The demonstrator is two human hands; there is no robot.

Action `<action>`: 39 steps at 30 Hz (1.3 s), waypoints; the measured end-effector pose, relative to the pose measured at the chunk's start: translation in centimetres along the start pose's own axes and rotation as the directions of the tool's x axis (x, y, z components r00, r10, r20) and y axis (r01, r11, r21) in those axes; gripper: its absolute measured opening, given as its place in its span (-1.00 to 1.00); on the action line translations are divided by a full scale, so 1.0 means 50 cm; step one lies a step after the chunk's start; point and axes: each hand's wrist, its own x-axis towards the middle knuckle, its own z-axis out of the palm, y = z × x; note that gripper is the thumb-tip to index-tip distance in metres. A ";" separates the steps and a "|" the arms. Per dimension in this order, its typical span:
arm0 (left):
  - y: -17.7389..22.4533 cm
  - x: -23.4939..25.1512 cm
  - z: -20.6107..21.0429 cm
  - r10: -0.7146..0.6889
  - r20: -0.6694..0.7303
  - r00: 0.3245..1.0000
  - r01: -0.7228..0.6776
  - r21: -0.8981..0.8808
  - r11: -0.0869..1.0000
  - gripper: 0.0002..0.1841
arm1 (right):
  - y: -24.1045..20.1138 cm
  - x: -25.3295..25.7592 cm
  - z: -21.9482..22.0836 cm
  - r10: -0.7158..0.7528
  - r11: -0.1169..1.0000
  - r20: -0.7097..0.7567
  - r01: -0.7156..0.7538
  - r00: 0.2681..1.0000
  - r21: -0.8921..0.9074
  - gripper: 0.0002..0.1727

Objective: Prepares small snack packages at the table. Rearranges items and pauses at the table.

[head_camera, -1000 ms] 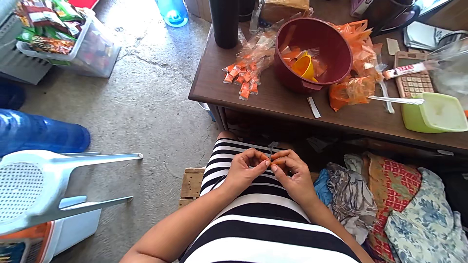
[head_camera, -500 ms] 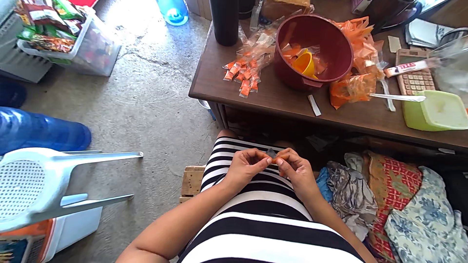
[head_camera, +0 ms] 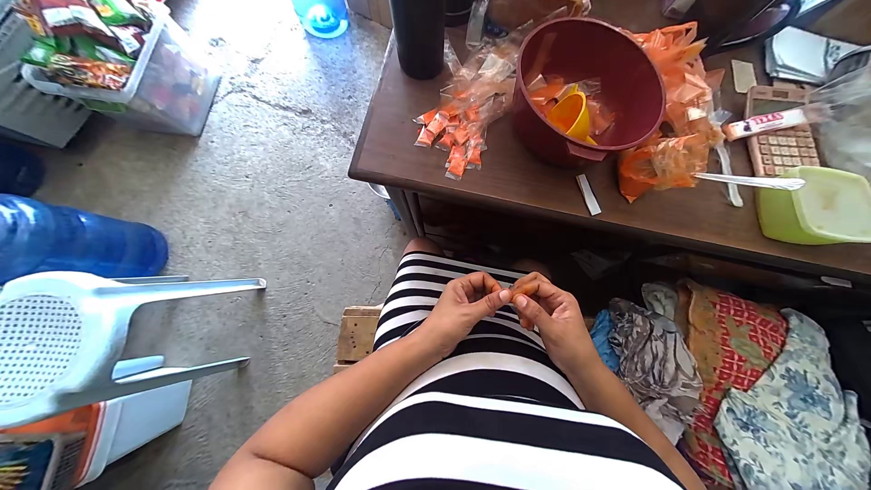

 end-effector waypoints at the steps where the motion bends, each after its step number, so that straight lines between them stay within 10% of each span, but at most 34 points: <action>1: -0.001 0.001 0.000 0.000 0.007 1.000 0.000 -0.003 1.000 -0.86 | 0.001 0.001 0.000 0.001 1.000 -0.002 -0.001 1.000 0.000 -0.91; 39: -0.009 0.002 -0.008 0.049 0.073 0.996 -0.048 -0.013 0.999 -0.87 | 0.008 0.008 -0.001 -0.012 0.999 0.034 0.011 0.999 0.033 -0.89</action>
